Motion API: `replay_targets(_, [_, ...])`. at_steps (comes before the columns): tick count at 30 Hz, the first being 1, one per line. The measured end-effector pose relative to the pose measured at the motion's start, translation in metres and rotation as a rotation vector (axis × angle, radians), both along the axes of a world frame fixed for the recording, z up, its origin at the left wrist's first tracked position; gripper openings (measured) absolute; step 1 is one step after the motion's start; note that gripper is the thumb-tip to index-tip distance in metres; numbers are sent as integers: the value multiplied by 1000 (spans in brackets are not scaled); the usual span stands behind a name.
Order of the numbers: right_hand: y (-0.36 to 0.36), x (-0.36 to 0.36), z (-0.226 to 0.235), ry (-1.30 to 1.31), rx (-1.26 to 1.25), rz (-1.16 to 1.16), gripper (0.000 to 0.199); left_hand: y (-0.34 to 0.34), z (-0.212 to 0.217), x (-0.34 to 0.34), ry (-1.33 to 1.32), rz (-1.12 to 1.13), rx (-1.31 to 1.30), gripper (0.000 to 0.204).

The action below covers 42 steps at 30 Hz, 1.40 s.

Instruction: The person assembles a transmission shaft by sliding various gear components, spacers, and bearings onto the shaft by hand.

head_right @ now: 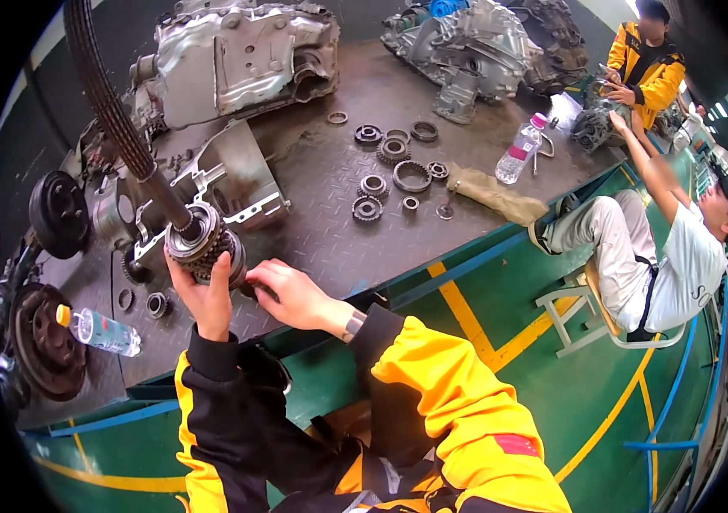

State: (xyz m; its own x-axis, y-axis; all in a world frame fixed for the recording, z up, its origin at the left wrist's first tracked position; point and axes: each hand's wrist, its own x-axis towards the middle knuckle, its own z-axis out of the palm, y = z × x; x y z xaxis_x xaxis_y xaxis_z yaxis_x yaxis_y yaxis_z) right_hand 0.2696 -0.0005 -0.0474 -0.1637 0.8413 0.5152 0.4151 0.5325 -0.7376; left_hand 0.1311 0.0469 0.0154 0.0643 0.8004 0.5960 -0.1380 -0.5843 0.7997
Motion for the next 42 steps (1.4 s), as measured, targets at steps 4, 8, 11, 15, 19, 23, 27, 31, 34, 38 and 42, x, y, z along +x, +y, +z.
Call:
replay_targets(4, [-1,-1,1,-14,-43,-18,26,-1,0,-1,3,12,8,65])
replay_targets(8, [-2,2,3,-33,-9,-23,26,0,-3,2,2,0,1,68])
replay_targets(11, [-4,2,3,-40,-20,-41,27,-2,-1,2,-11,-21,-3,70])
replay_targets(15, [0,2,-1,-53,-9,-23,27,3,-8,-2,-26,-8,-27,69])
replay_targets(19, [-1,3,3,-44,-5,-19,27,4,0,1,-3,10,39,71])
replay_targets(23, [0,-4,2,-15,-29,-5,26,8,-5,-3,-66,-16,21,68])
replay_targets(27, [1,-10,2,-28,-15,-3,25,9,-5,-10,-72,-17,12,67])
replay_targets(31, [0,-3,5,-21,-27,-7,27,5,-2,-4,-59,-14,22,70])
replay_targets(34, [2,-6,6,-10,-22,15,28,5,-2,-8,-62,24,4,70])
replay_targets(38, [2,-7,2,17,-35,4,28,4,-1,-7,-71,11,1,65])
replay_targets(42, [3,-5,1,18,-49,15,27,4,-2,-6,-37,-8,5,65])
